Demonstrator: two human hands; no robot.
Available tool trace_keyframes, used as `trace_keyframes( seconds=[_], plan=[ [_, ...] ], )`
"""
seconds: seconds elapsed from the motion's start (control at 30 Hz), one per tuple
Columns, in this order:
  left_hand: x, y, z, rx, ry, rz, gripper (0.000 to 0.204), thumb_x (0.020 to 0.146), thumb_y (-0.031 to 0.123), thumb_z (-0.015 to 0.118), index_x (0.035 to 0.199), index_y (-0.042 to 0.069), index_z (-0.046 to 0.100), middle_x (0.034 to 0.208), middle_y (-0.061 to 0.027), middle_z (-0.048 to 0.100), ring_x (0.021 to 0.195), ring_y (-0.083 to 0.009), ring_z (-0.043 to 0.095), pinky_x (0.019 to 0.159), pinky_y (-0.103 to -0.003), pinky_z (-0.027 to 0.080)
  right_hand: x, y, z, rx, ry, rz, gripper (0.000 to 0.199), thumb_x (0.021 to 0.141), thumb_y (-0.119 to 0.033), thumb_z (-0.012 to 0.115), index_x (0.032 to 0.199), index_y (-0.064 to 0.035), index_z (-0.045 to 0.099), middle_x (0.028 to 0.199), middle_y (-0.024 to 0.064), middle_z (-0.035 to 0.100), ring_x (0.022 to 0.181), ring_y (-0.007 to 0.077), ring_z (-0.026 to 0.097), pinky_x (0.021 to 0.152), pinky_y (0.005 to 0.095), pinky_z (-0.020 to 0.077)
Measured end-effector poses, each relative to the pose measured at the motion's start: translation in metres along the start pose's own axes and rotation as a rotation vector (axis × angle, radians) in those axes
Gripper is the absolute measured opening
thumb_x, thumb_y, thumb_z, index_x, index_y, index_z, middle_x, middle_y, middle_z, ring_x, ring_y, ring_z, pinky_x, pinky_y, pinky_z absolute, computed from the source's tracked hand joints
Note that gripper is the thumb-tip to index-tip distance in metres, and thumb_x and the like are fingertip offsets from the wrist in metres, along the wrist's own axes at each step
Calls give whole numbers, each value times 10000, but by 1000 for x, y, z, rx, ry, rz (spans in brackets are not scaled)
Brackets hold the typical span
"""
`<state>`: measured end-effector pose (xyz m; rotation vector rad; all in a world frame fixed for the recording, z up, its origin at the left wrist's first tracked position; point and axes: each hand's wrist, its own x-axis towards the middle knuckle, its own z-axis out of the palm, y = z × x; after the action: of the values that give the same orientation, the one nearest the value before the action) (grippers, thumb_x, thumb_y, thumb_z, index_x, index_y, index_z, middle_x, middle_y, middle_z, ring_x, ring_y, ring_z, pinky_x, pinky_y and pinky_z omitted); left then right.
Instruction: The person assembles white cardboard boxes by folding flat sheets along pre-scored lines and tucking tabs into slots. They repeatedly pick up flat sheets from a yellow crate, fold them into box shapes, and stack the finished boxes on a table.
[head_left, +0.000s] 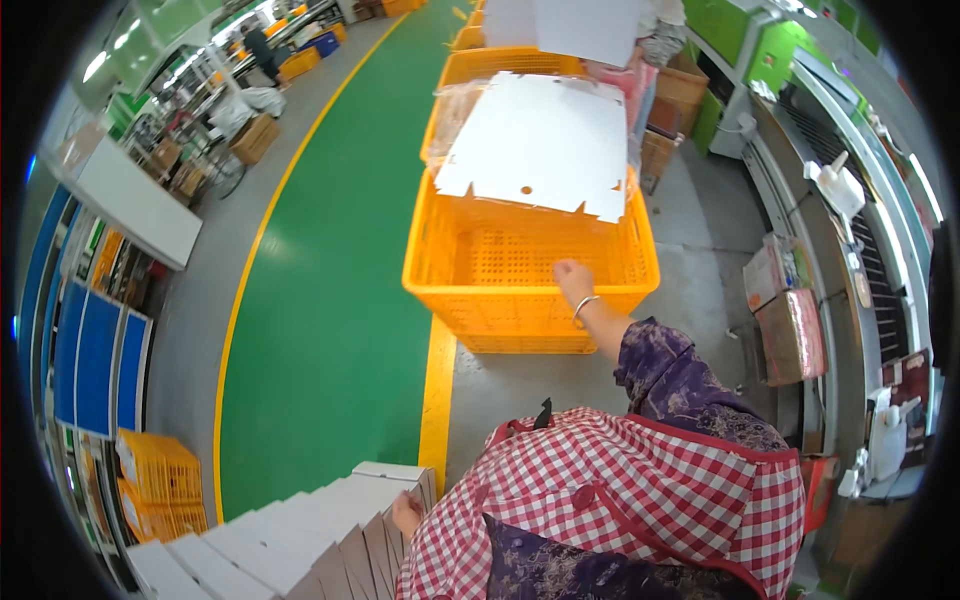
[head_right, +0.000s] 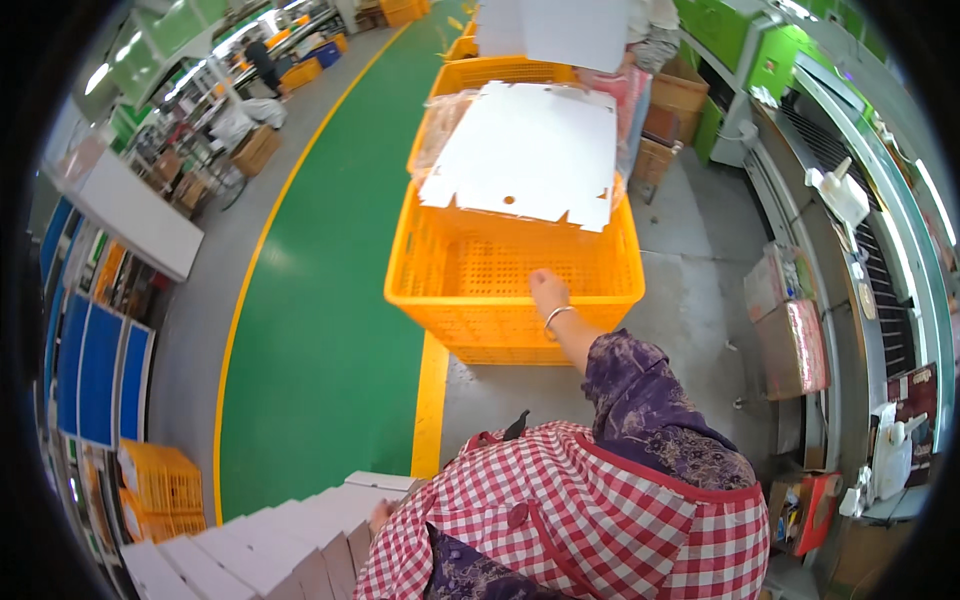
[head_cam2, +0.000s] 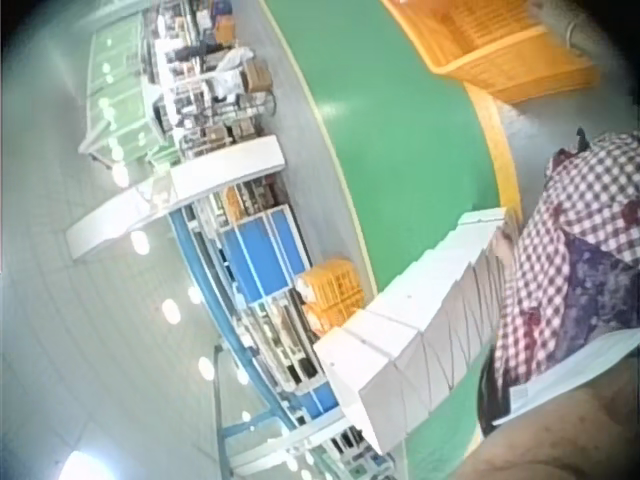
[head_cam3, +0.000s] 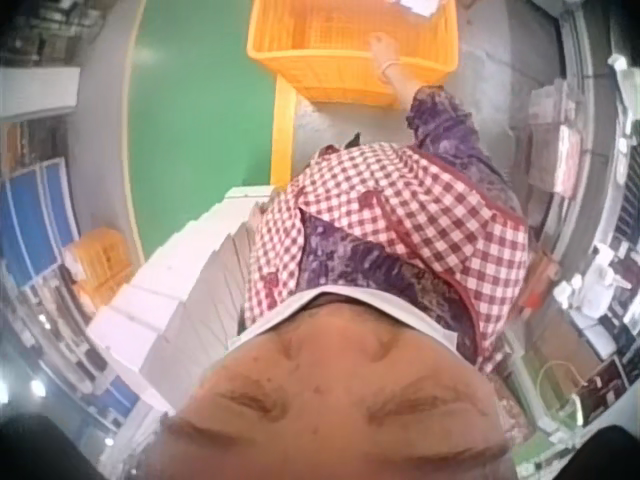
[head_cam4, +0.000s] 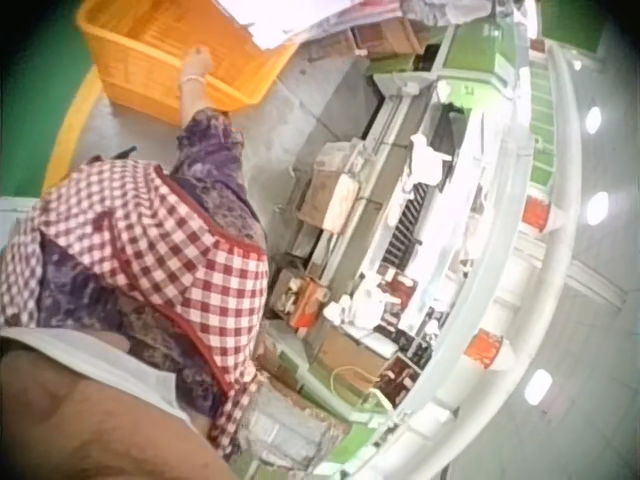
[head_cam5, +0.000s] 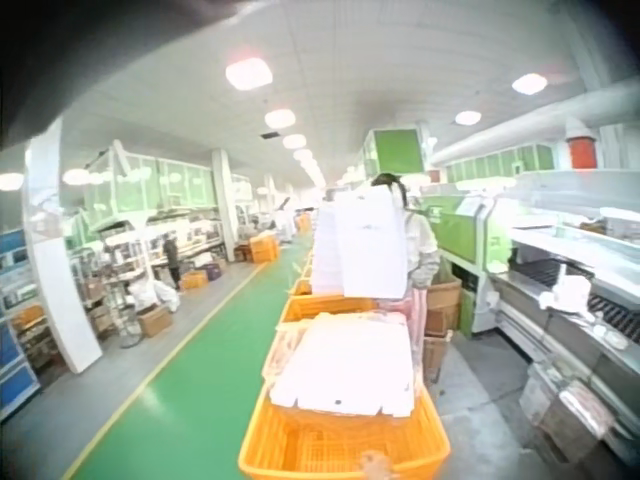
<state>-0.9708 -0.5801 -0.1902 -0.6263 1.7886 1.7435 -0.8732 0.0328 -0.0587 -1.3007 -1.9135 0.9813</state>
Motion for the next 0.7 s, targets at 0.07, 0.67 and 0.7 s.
trace_keyframes(
  seconds=[0.07, 0.67, 0.7],
  plan=[
    [10, 66, 45, -123, -145, 74, 282, 904, 258, 557, 1043, 15, 587, 894, -77, 633, 727, -152, 585, 623, -267, 486, 32, 6, -40, -118, 179, 92, 307, 854, -325, 519, 942, -66, 658, 933, 178, 656, 904, 357, 618, 776, 423, 482],
    [96, 303, 352, 301, -682, 346, 230, 902, 116, 525, 1075, -24, 583, 844, -99, 646, 673, -156, 622, 627, -252, 511, 75, 52, -58, 757, 394, 681, 219, 811, -195, 643, 960, -75, 537, 740, 65, 581, 590, 180, 570, 471, 303, 456],
    [113, 310, 366, 346, -703, 410, 263, 874, 83, 556, 1115, -23, 572, 879, -91, 646, 717, -162, 631, 638, -252, 515, 77, 39, -54, 769, 435, 650, 203, 803, -168, 640, 948, -80, 528, 725, 60, 571, 578, 165, 559, 466, 288, 450]
  ],
)
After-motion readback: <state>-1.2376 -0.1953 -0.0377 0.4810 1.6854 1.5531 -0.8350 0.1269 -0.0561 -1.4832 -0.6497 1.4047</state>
